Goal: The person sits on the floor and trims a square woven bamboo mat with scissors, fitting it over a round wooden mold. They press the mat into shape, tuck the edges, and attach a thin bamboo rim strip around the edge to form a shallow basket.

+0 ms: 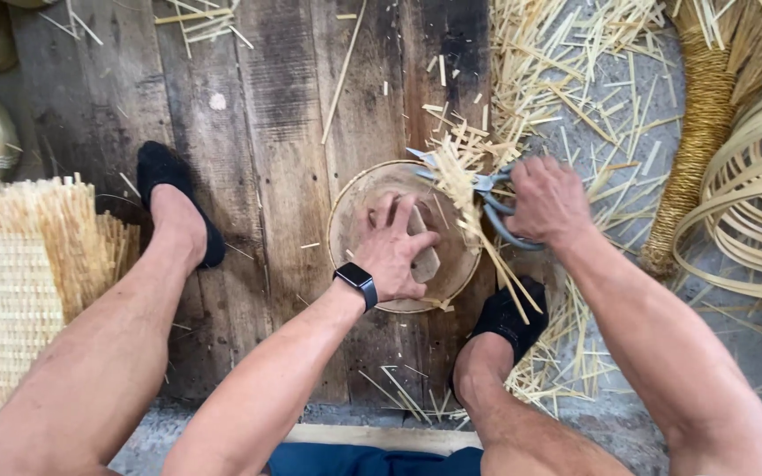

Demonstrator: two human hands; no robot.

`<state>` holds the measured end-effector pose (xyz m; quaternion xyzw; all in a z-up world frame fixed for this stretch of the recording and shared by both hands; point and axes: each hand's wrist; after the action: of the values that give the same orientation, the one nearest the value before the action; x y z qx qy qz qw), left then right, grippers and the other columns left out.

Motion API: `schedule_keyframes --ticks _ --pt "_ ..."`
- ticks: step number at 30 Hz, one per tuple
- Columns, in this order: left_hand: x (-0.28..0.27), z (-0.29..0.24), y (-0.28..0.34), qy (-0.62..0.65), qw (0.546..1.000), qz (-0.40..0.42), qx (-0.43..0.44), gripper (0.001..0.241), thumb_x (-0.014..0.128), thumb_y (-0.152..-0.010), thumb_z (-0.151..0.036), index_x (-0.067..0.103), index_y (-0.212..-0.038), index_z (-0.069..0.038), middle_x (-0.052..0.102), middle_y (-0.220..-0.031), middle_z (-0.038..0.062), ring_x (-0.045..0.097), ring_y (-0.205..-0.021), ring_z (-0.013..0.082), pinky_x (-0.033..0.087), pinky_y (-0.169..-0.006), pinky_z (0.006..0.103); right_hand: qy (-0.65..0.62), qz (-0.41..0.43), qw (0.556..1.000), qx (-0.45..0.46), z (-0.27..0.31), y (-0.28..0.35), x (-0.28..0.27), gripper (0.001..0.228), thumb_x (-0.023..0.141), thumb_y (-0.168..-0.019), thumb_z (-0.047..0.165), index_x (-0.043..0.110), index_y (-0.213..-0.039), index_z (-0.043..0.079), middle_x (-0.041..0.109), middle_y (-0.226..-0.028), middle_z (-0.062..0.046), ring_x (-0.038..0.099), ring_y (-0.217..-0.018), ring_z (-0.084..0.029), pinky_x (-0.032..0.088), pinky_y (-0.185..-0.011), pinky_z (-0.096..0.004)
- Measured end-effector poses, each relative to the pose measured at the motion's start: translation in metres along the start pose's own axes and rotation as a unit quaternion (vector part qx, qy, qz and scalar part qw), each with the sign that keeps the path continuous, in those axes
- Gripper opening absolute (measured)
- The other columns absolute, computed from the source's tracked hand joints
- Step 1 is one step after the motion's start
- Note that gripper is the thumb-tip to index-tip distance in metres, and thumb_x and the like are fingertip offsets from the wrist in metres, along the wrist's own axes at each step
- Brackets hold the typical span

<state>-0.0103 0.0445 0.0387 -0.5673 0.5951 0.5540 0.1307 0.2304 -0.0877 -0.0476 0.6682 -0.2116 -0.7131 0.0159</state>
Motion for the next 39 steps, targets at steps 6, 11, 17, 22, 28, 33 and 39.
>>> schedule_keyframes --ticks 6,11,17,22,28,33,39 --pt "0.0 0.008 -0.008 0.002 0.999 0.0 0.034 0.083 0.1 -0.037 -0.041 0.071 -0.114 -0.031 0.028 -0.151 0.011 0.017 -0.146 0.0409 0.019 -0.117 0.0669 -0.037 0.171 0.984 0.041 -0.016 0.012 0.005 0.024 0.056 -0.098 0.033 0.071 -0.099 0.013 0.067 -0.083 -0.007 0.065 -0.066 -0.014 0.058 -0.06 -0.032" --pt "0.003 0.007 -0.006 0.011 0.999 -0.032 0.001 0.08 0.099 -0.038 -0.043 0.072 -0.112 -0.034 0.031 -0.151 0.009 0.019 -0.146 0.039 0.021 -0.119 0.065 -0.047 0.126 0.985 0.104 -0.036 0.022 0.017 0.036 0.052 -0.11 0.04 0.068 -0.092 0.013 0.065 -0.077 -0.005 0.063 -0.063 -0.015 0.058 -0.061 -0.035" --pt "0.001 0.001 -0.004 0.116 0.974 -0.081 -0.178 0.108 0.09 -0.045 -0.071 0.057 -0.137 -0.026 0.034 -0.148 0.014 0.027 -0.141 0.0393 0.02 -0.115 0.0652 -0.18 -0.021 0.932 0.314 -0.061 0.036 0.007 0.034 0.067 -0.098 0.038 0.069 -0.101 0.004 0.065 -0.089 -0.015 0.065 -0.08 -0.026 0.058 -0.079 -0.049" --pt "0.039 0.078 -0.05 0.167 0.948 -0.191 -0.191 0.083 0.064 -0.085 -0.074 0.056 -0.149 -0.02 0.048 -0.153 0.011 0.042 -0.14 0.034 0.025 -0.122 0.0654 -0.272 -0.122 0.919 0.257 -0.016 0.057 -0.015 0.034 0.079 -0.083 0.02 0.073 -0.111 0.003 0.069 -0.112 -0.019 0.067 -0.101 -0.027 0.059 -0.091 -0.044" --pt "-0.019 0.055 -0.103 0.156 0.97 -0.02 -0.186 0.058 0.064 -0.085 -0.071 0.071 -0.125 -0.03 0.052 -0.137 0.012 0.031 -0.137 0.0402 0.02 -0.114 0.0644 -0.528 0.104 0.788 0.298 0.078 0.048 -0.02 0.03 0.075 -0.091 0.024 0.073 -0.115 0.008 0.077 -0.107 -0.011 0.074 -0.093 -0.02 0.06 -0.085 -0.036" --pt "0.005 0.056 -0.129 0.241 0.943 0.026 -0.229 0.044 0.077 -0.067 -0.068 0.082 -0.092 -0.033 0.071 -0.117 0.0 0.061 -0.117 0.0258 0.034 -0.114 0.0559 -0.532 0.028 0.789 0.306 0.079 0.054 -0.006 0.028 0.081 -0.086 0.02 0.078 -0.104 -0.001 0.079 -0.088 -0.015 0.075 -0.076 -0.02 0.059 -0.073 -0.035" --pt "0.039 0.06 -0.133 0.249 0.944 -0.106 -0.191 0.039 0.086 -0.06 -0.064 0.083 -0.078 -0.03 0.062 -0.091 0.0 0.052 -0.1 0.0257 0.034 -0.096 0.0439 -0.629 0.09 0.663 0.397 0.078 0.049 0.013 0.026 0.087 -0.079 0.015 0.079 -0.096 -0.002 0.076 -0.077 -0.012 0.066 -0.058 -0.016 0.054 -0.051 -0.027"
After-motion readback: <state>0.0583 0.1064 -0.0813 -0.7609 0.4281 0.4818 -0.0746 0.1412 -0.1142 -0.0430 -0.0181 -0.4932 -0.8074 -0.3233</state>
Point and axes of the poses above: each hand's wrist, its own y-axis away from the middle knuckle, its own x-axis out of the palm, z = x × y
